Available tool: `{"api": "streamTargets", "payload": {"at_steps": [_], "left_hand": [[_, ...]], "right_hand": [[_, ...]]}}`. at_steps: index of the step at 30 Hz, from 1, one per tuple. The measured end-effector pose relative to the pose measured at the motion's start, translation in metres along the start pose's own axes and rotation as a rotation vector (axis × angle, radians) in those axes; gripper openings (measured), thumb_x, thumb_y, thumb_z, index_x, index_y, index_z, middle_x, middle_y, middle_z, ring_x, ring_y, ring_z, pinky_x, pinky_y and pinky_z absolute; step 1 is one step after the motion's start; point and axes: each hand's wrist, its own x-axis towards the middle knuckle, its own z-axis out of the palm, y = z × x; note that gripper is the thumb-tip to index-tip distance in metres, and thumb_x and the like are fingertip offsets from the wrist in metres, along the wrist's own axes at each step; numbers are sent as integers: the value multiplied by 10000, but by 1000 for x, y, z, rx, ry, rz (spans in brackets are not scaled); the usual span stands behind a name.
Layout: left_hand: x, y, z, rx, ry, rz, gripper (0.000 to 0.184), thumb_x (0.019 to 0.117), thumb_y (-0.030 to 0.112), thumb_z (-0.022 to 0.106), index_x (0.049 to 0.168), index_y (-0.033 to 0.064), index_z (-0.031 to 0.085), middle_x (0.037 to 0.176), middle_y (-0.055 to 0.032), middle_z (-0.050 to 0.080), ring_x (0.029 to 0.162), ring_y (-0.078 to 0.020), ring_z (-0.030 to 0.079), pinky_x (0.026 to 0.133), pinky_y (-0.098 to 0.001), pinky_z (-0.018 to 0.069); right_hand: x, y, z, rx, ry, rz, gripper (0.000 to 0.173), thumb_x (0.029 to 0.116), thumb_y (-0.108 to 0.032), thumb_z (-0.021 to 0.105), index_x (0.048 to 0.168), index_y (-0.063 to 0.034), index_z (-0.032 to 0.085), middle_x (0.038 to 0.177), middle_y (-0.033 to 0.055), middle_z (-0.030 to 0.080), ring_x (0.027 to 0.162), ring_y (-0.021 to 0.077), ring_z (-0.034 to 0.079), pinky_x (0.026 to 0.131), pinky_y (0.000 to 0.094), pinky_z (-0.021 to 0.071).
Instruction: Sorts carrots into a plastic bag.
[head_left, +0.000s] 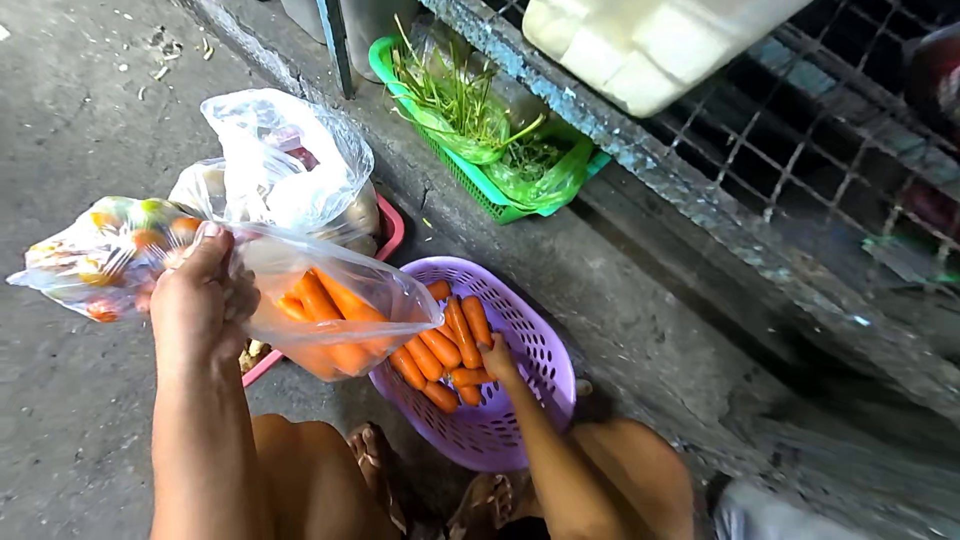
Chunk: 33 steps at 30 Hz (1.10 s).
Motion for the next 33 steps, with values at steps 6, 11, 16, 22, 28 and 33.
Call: {"api": "streamTargets", "payload": {"at_steps": [6,11,16,22,28,33], "left_hand": [[1,0,8,58,-88,45,380,1112,279,377,807,195,588,497,115,331,368,13,239,352,-142,219],[-10,-4,20,220,-168,165,352,1104,241,419,956,137,722,528,130,416,383,27,293,361,-134,270],[-13,-6,24,229,-233,180,337,1099,212,437,966,107,729,519,109,390,384,15,290,366,-140,268],[-6,-1,9,153,-133,132,346,1104,235,424,973,98,713,527,102,377,385,4,279,364,-150,261],[9,-6,-8,202,59,317,308,1085,200,467,797,190,574,516,129,392,389,17,324,384,-150,300],[25,-14,-4,516,104,596,259,1069,208,458,1009,51,655,980,8,520,925,-52,504,862,-258,419]], "right_hand": [[-101,-18,-79,608,-81,-289,370,1094,-268,374,1289,1,536,853,9,642,513,27,502,465,186,445],[-196,-84,-136,453,7,-875,403,1014,-312,611,1321,-53,638,993,-92,708,704,-68,588,606,111,501],[-227,-192,-90,-152,122,-971,410,969,-393,632,1278,-138,719,1067,57,712,935,174,681,793,431,569],[-189,-243,16,-405,-311,-967,620,1062,-296,533,1596,-55,328,1637,178,327,1467,337,396,1194,485,349],[-169,-160,-59,-82,-565,-1143,404,1082,-258,453,1294,-2,682,1342,109,672,1284,159,603,1118,339,454],[-120,-71,-79,-4,-337,-605,255,1030,-134,552,1144,45,693,1034,135,739,953,196,715,918,378,573]]}}
